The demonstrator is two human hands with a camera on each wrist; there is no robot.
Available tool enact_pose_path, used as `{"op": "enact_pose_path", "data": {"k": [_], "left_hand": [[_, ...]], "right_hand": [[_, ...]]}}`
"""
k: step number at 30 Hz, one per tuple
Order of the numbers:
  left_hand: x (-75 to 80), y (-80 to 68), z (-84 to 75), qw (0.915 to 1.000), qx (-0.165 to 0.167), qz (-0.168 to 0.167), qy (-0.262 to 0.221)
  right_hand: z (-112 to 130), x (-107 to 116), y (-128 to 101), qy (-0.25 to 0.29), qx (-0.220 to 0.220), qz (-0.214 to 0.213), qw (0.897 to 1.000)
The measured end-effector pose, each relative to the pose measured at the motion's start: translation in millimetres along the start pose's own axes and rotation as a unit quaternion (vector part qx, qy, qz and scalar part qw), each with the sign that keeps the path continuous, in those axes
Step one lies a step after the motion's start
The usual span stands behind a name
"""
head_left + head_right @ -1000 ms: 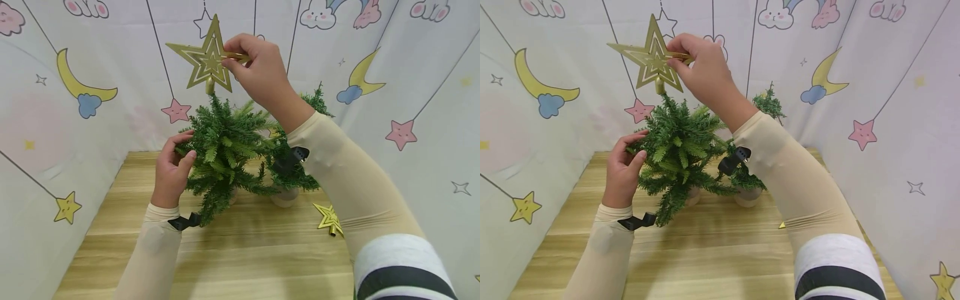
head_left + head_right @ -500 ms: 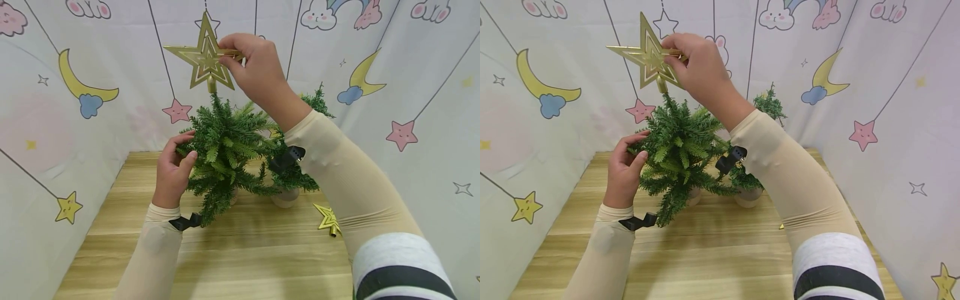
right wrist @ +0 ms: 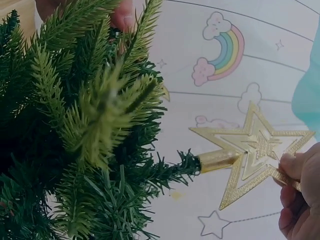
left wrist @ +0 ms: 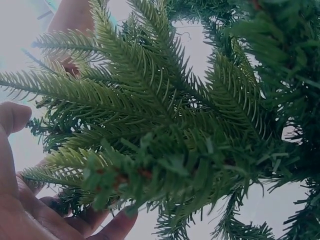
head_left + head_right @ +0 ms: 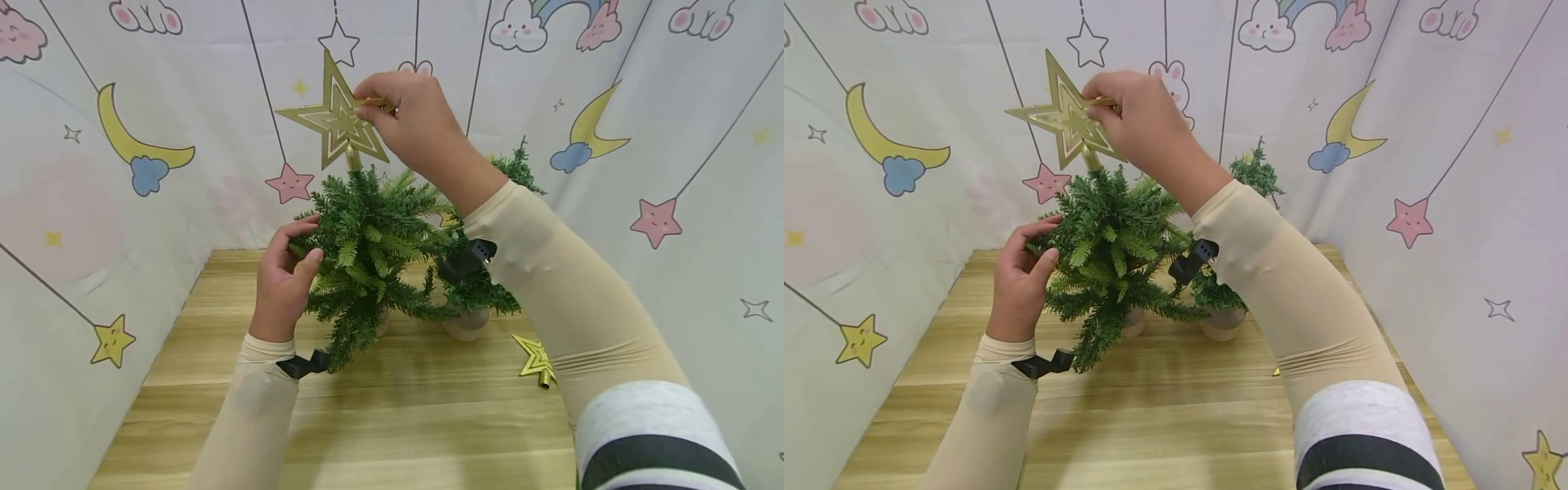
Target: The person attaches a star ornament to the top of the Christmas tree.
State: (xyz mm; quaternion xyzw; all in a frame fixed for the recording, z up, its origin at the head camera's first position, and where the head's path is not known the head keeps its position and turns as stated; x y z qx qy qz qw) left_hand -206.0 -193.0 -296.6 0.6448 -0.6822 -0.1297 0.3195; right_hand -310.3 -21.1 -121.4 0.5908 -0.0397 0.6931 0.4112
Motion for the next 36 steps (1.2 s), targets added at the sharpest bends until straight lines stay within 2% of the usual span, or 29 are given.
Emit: {"op": "enact_pose_path", "data": {"k": [17, 25, 34, 36], "left_hand": [[-0.1, 0.2, 2.2, 1.0000, 0.002, 0.001, -0.009], [0.7, -2.1, 3.3, 0.9999, 0.010, 0.000, -0.012], [2.0, -2.5, 1.9, 1.0000, 0.005, -0.006, -0.001], [2.4, -2.5, 1.9, 1.0000, 0.004, -0.007, 0.001]], "right_hand": [[-5.5, -9.8, 0.0, 0.032, 0.007, 0.005, 0.999], [-8.7, -12.0, -2.4, 0.056, -0.010, 0.015, 0.998], [-20.0, -11.0, -2.6, 0.093, -0.035, 0.010, 0.995], [-20.8, -10.4, -2.8, 0.087, -0.034, 0.010, 0.996]]}}
Point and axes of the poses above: each hand's wrist, its own y-axis towards the middle knuckle, its own x-axis out of the back of the hand, z = x × y, the point moved 5 cm from there along y, towards the middle knuckle, and after that the axes turned 14 degrees about z, right-handed, at the moved point
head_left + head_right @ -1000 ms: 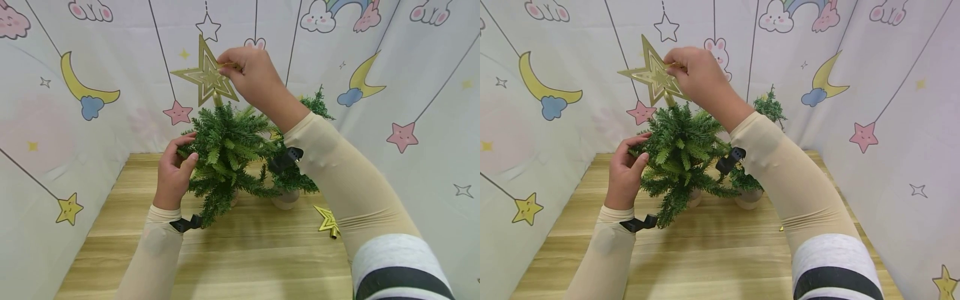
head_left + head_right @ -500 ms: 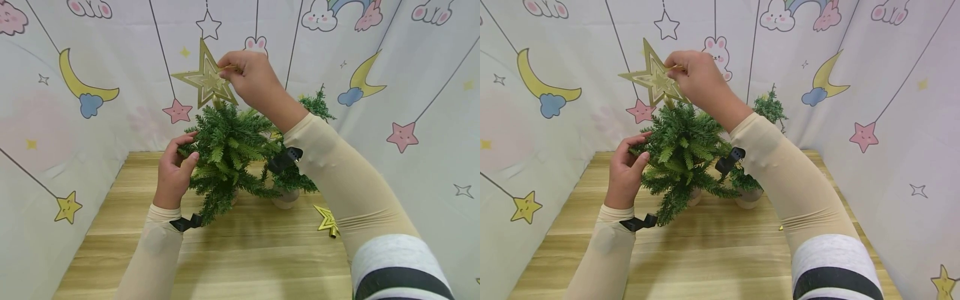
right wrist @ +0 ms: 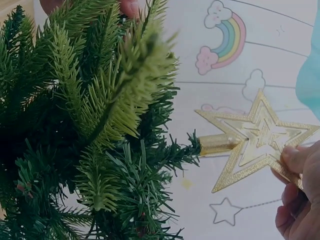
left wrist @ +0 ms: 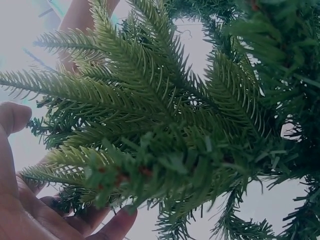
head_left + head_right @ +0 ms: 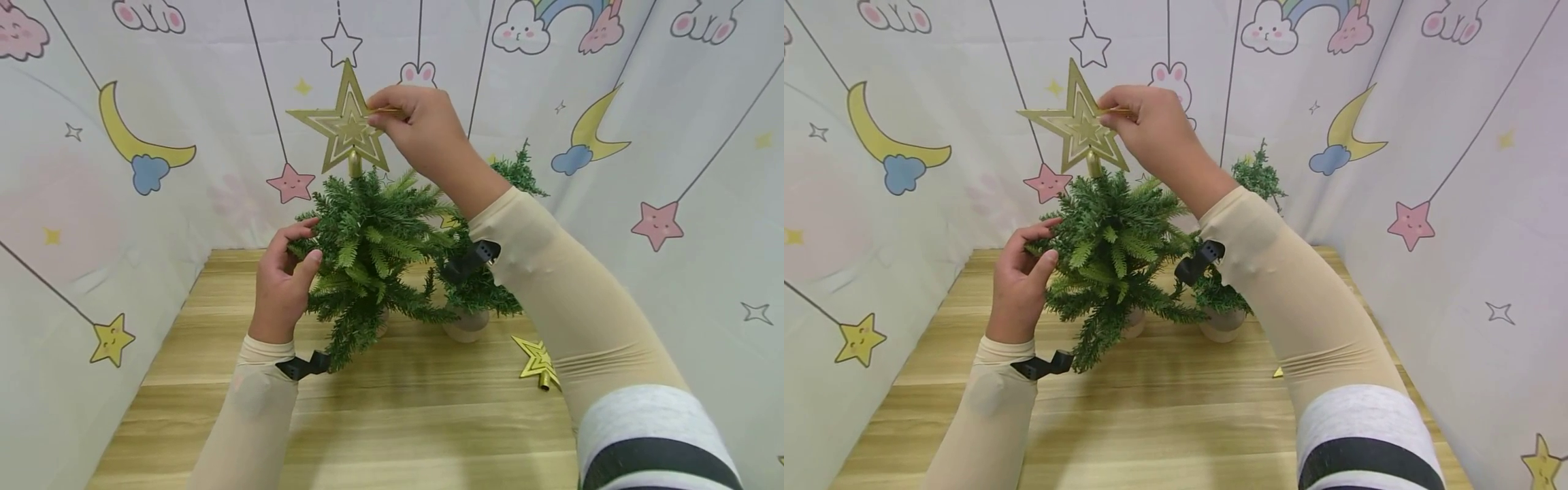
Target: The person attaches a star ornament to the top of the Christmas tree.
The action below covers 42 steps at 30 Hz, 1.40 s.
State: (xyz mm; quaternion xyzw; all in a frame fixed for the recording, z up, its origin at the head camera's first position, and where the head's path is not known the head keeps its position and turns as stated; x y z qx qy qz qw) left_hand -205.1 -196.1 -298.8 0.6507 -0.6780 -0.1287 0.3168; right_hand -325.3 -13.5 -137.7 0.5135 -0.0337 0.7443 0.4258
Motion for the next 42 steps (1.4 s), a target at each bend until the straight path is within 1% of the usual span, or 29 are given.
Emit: {"op": "enact_pose_path", "data": {"k": [6, 11, 20, 23, 26, 29, 32, 34, 36, 38, 40, 41, 42], "left_hand": [[-1.2, -0.3, -0.1, 1.0000, 0.003, -0.002, 0.003], [-2.1, 0.7, -2.5, 1.0000, 0.001, -0.001, 0.004], [-1.5, 0.5, -3.8, 0.9999, -0.011, 0.000, 0.013], [-1.0, 0.2, -3.8, 0.9998, -0.010, -0.002, 0.015], [-0.6, -0.3, -3.2, 0.9999, -0.002, -0.003, 0.011], [-1.7, 0.4, -2.1, 1.0000, 0.001, 0.001, 0.003], [-3.2, 1.5, -1.6, 0.9999, -0.003, 0.007, -0.008], [-3.4, 0.2, -0.1, 0.9998, -0.004, 0.009, -0.018], [-2.6, -3.6, 2.2, 0.9997, 0.001, 0.005, -0.022], [-1.2, -10.1, 6.5, 0.9996, 0.012, -0.004, -0.026], [0.4, -17.8, 14.1, 0.9996, 0.018, -0.016, -0.016], [1.3, -21.8, 20.0, 0.9996, 0.017, -0.022, -0.010], [0.9, -25.6, 21.2, 0.9995, 0.015, -0.028, -0.006]], "right_hand": [[-1.5, 1.6, -2.2, -0.036, -0.007, 0.006, 0.999], [-1.6, 2.7, -3.9, -0.048, -0.016, 0.009, 0.999], [0.7, 5.7, -9.2, -0.052, -0.018, 0.010, 0.998], [1.0, 10.5, -14.6, -0.049, -0.017, 0.001, 0.999], [1.4, 18.5, -24.6, -0.034, -0.004, -0.018, 0.999], [1.4, 29.7, -42.3, -0.015, 0.024, -0.054, 0.998], [3.2, 42.3, -69.3, -0.008, 0.059, -0.100, 0.993], [6.2, 50.1, -91.5, -0.012, 0.093, -0.134, 0.987], [7.6, 57.0, -115.6, -0.025, 0.127, -0.169, 0.977], [3.7, 62.5, -140.7, -0.035, 0.150, -0.206, 0.966], [-8.9, 66.6, -166.0, -0.042, 0.151, -0.245, 0.957], [-18.4, 68.2, -178.9, -0.041, 0.140, -0.262, 0.954], [-26.0, 69.5, -192.1, -0.041, 0.123, -0.275, 0.953]]}}
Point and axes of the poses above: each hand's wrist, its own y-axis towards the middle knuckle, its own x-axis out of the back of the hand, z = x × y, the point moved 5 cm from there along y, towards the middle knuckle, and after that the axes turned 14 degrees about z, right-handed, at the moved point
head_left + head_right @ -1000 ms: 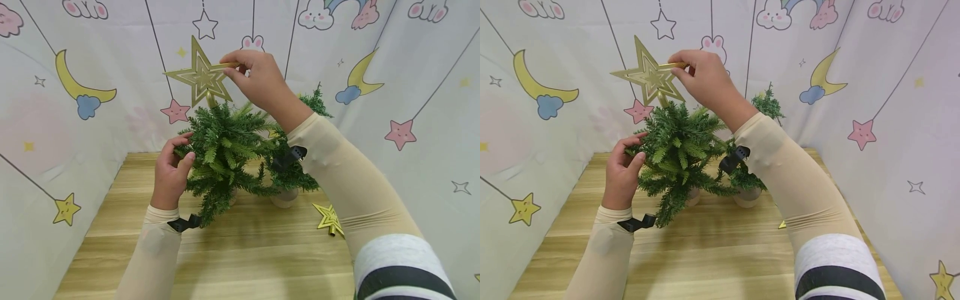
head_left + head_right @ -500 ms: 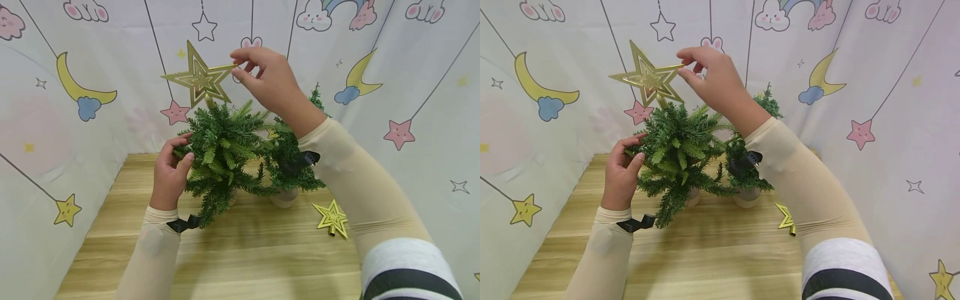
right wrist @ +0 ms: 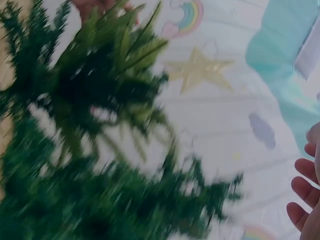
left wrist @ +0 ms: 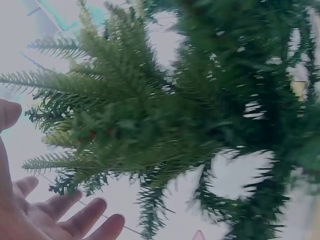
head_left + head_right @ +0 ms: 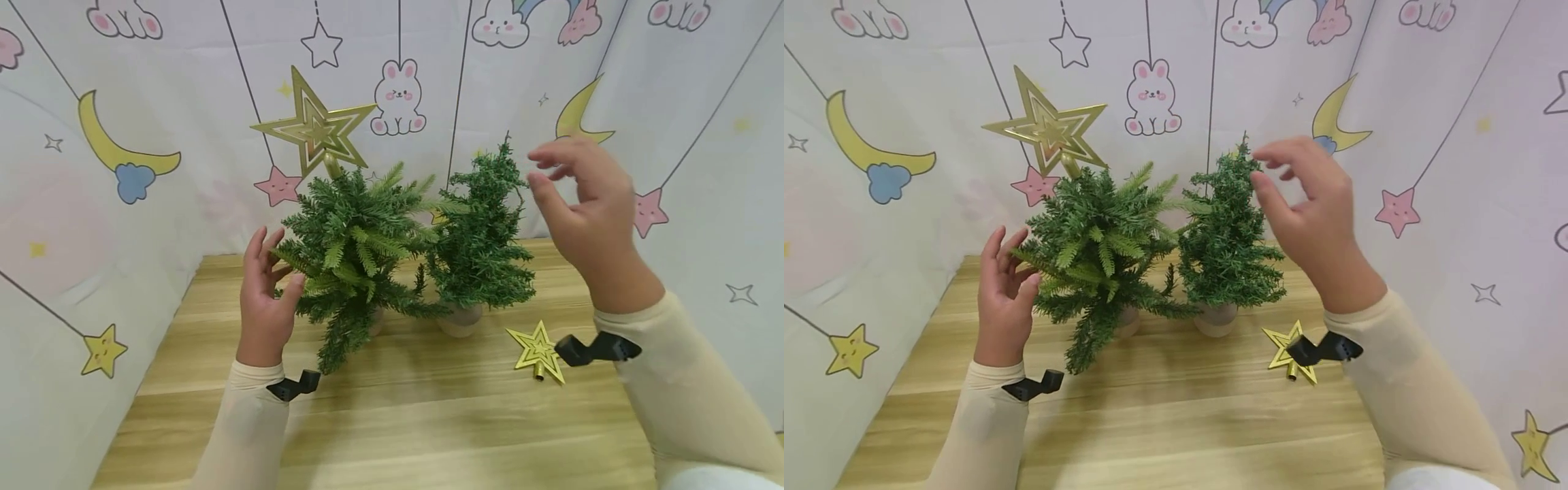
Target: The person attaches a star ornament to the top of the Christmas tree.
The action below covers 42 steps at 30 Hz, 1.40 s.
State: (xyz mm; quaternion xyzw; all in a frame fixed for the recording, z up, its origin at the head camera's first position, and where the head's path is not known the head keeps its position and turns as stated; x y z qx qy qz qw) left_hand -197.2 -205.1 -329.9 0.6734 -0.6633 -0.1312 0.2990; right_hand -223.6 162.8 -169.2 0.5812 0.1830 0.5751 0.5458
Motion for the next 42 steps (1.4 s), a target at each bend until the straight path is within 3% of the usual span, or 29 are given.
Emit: {"op": "enact_pose_path", "data": {"k": [5, 9, 11, 13, 15, 17, 19, 20, 23, 25, 30, 33, 36, 39, 42], "left_hand": [[-5.7, -20.1, 16.8, 0.9986, -0.030, -0.027, 0.033], [-17.8, -36.9, 28.4, 0.9959, -0.014, -0.038, 0.081], [-26.8, -46.4, 23.1, 0.9912, -0.035, -0.069, 0.107], [-37.9, -57.4, 13.2, 0.9804, -0.097, -0.122, 0.120], [-52.3, -68.1, 0.7, 0.9576, -0.191, -0.170, 0.133], [-68.8, -75.2, -7.0, 0.9316, -0.274, -0.187, 0.148], [-85.7, -76.2, -11.0, 0.9169, -0.329, -0.163, 0.157], [-93.5, -74.5, -12.3, 0.9143, -0.345, -0.141, 0.160], [-113.5, -65.6, -16.0, 0.9127, -0.363, -0.071, 0.174], [-126.4, -57.6, -20.2, 0.9118, -0.366, -0.027, 0.184], [-165.4, -35.8, -35.7, 0.9087, -0.324, 0.088, 0.248], [-188.3, -23.4, -45.0, 0.9119, -0.283, 0.130, 0.267], [-203.8, -5.9, -47.6, 0.9377, -0.218, 0.147, 0.227], [-213.2, 16.3, -39.7, 0.9670, -0.116, 0.148, 0.172], [-221.2, 35.9, -27.4, 0.9806, -0.010, 0.152, 0.124]], "right_hand": [[-55.3, 33.1, -77.2, -0.065, -0.120, -0.018, 0.991], [-99.4, 41.0, -151.9, -0.091, -0.253, 0.005, 0.963], [-114.9, 36.7, -189.6, -0.093, -0.325, 0.039, 0.940], [-129.1, 28.6, -226.3, -0.092, -0.386, 0.104, 0.912], [-142.2, 18.5, -259.9, -0.087, -0.433, 0.178, 0.879], [-154.4, 8.3, -288.4, -0.082, -0.462, 0.251, 0.847], [-165.3, -0.9, -310.3, -0.075, -0.484, 0.302, 0.818], [-169.9, -5.3, -318.9, -0.075, -0.492, 0.324, 0.804], [-178.7, -17.7, -337.4, -0.084, -0.503, 0.377, 0.773], [-180.6, -24.3, -344.7, -0.092, -0.502, 0.400, 0.761], [-181.0, -32.4, -352.1, -0.126, -0.496, 0.413, 0.753], [-181.4, -34.6, -353.5, -0.126, -0.504, 0.413, 0.748], [-182.9, -35.9, -352.5, -0.118, -0.510, 0.413, 0.745], [-184.5, -36.2, -350.0, -0.114, -0.507, 0.416, 0.746], [-185.7, -35.1, -348.9, -0.094, -0.513, 0.417, 0.744]]}}
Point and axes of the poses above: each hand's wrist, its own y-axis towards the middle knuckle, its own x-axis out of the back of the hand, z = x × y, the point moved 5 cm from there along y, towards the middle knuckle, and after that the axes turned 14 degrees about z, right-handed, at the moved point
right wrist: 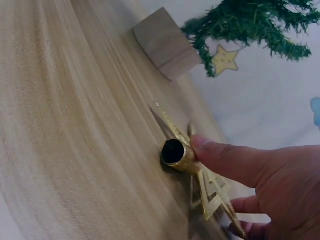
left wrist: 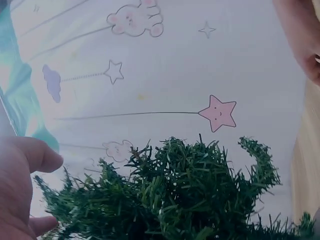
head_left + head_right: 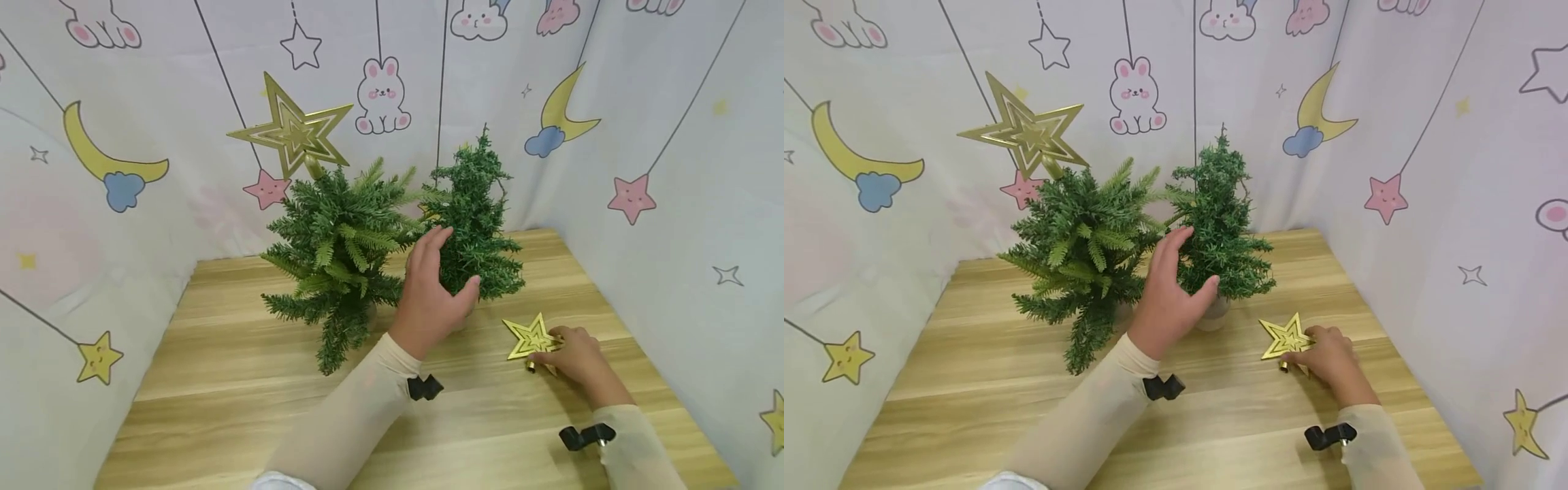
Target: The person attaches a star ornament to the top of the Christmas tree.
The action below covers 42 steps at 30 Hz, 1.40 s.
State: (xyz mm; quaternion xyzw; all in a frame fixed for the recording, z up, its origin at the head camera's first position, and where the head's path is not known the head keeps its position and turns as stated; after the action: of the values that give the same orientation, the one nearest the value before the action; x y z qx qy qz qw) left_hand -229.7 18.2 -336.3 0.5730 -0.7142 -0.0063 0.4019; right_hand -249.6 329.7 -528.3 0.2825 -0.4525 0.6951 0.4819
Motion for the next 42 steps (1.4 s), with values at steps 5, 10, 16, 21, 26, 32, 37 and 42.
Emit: {"op": "enact_pose_path", "data": {"k": [5, 10, 16, 21, 26, 32, 37, 42], "left_hand": [[-5.7, 21.6, 13.7, 0.9935, 0.097, 0.032, -0.049], [-6.1, 32.3, 21.5, 0.9878, 0.128, 0.051, -0.073], [-6.9, 36.5, 28.9, 0.9805, 0.152, 0.071, -0.102], [-7.0, 37.6, 32.3, 0.9773, 0.173, 0.080, -0.093], [-7.0, 37.7, 34.2, 0.9740, 0.184, 0.091, -0.096], [-7.2, 38.2, 36.8, 0.9722, 0.192, 0.094, -0.096], [-7.3, 37.4, 37.4, 0.9722, 0.189, 0.097, -0.099], [-6.6, 37.3, 36.7, 0.9716, 0.186, 0.102, -0.104]], "right_hand": [[-2.0, 0.1, 0.6, 0.061, -0.003, 0.050, 0.997], [-3.1, 4.4, 0.5, 0.087, 0.014, 0.071, 0.994], [-5.6, 13.4, -0.9, 0.127, 0.026, 0.091, 0.987], [-2.1, 41.7, -5.5, 0.162, 0.055, 0.071, 0.983], [17.2, 110.6, -22.5, 0.203, 0.075, -0.008, 0.976], [67.2, 209.7, -46.0, 0.304, 0.151, -0.165, 0.926], [122.6, 268.6, -59.2, 0.423, 0.257, -0.214, 0.842], [175.6, 307.8, -64.8, 0.455, 0.309, -0.235, 0.801]]}}
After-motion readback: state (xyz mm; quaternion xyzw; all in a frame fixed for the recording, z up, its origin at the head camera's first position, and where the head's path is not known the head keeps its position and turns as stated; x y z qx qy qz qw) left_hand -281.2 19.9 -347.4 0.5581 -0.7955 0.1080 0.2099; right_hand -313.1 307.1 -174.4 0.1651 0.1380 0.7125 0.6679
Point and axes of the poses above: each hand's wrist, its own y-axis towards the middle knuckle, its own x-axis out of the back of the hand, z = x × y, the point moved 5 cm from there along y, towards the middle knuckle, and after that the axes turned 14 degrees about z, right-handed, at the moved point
